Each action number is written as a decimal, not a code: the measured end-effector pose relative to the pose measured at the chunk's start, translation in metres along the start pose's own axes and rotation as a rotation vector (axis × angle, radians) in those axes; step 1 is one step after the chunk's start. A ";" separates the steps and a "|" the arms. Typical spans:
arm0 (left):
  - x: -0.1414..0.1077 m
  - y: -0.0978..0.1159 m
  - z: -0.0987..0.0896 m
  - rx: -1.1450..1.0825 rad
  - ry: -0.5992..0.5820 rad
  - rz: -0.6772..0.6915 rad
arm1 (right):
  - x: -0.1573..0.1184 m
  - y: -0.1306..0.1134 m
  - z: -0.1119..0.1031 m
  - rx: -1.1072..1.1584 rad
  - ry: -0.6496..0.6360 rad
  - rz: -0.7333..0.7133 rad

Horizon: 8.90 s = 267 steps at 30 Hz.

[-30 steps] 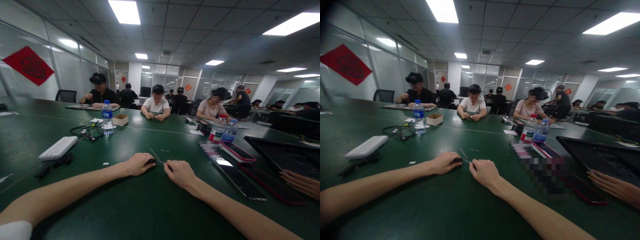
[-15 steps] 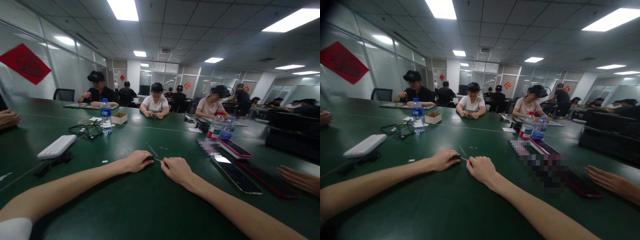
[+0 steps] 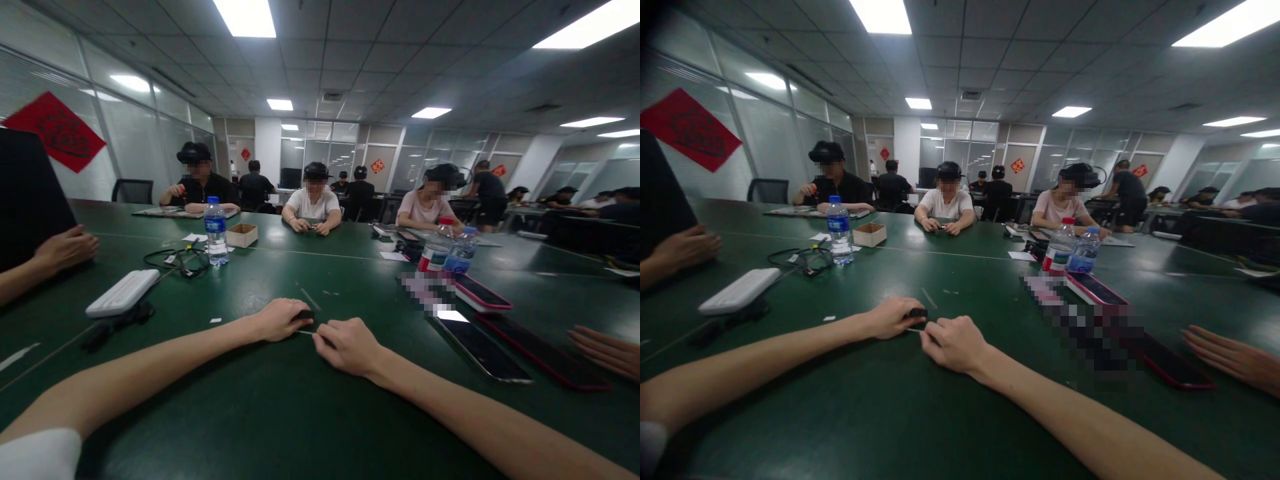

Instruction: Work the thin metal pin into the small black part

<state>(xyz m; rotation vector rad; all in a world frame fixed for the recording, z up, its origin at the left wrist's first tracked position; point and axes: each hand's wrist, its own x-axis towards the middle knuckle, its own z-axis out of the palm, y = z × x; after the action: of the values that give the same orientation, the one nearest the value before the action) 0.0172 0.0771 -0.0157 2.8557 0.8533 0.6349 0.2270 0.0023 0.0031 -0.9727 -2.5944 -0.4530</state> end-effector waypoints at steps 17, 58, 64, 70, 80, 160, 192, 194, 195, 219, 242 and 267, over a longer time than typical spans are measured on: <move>-0.001 -0.002 0.001 -0.033 0.009 -0.005 | -0.001 0.019 -0.010 -0.062 -0.236 0.320; 0.000 0.001 -0.012 -0.271 -0.020 0.061 | 0.001 0.010 -0.009 -0.039 -0.215 0.286; -0.001 0.001 -0.020 -0.475 -0.058 -0.042 | 0.002 0.007 -0.014 0.031 -0.241 0.345; 0.002 -0.007 -0.017 -0.719 -0.075 -0.169 | 0.001 0.009 -0.014 0.037 -0.245 0.378; 0.006 -0.015 -0.007 -0.880 0.119 -0.208 | 0.001 0.009 -0.014 0.082 -0.242 0.405; 0.003 -0.019 -0.005 -0.962 0.115 -0.229 | -0.003 0.011 -0.011 0.122 -0.175 0.381; 0.006 -0.021 -0.007 -0.952 -0.057 -0.200 | -0.004 0.014 -0.008 0.198 -0.063 0.325; 0.006 -0.021 -0.007 -0.930 -0.055 -0.195 | -0.004 0.014 -0.008 0.208 -0.064 0.321; 0.006 -0.022 -0.007 -0.919 -0.053 -0.189 | -0.004 0.014 -0.008 0.212 -0.060 0.320; 0.003 -0.014 -0.007 -0.870 0.017 -0.326 | -0.005 0.011 -0.010 0.160 -0.096 0.314; 0.004 -0.009 -0.010 -0.811 -0.029 -0.303 | -0.006 0.012 -0.009 0.154 -0.049 0.300; 0.002 -0.011 -0.001 -0.782 0.007 -0.307 | -0.006 0.002 -0.017 0.098 -0.131 0.335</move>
<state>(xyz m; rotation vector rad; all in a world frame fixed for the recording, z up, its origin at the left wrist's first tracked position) 0.0125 0.0876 -0.0167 1.9835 0.7898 0.7305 0.2358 -0.0062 0.0162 -1.4089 -2.4663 -0.1782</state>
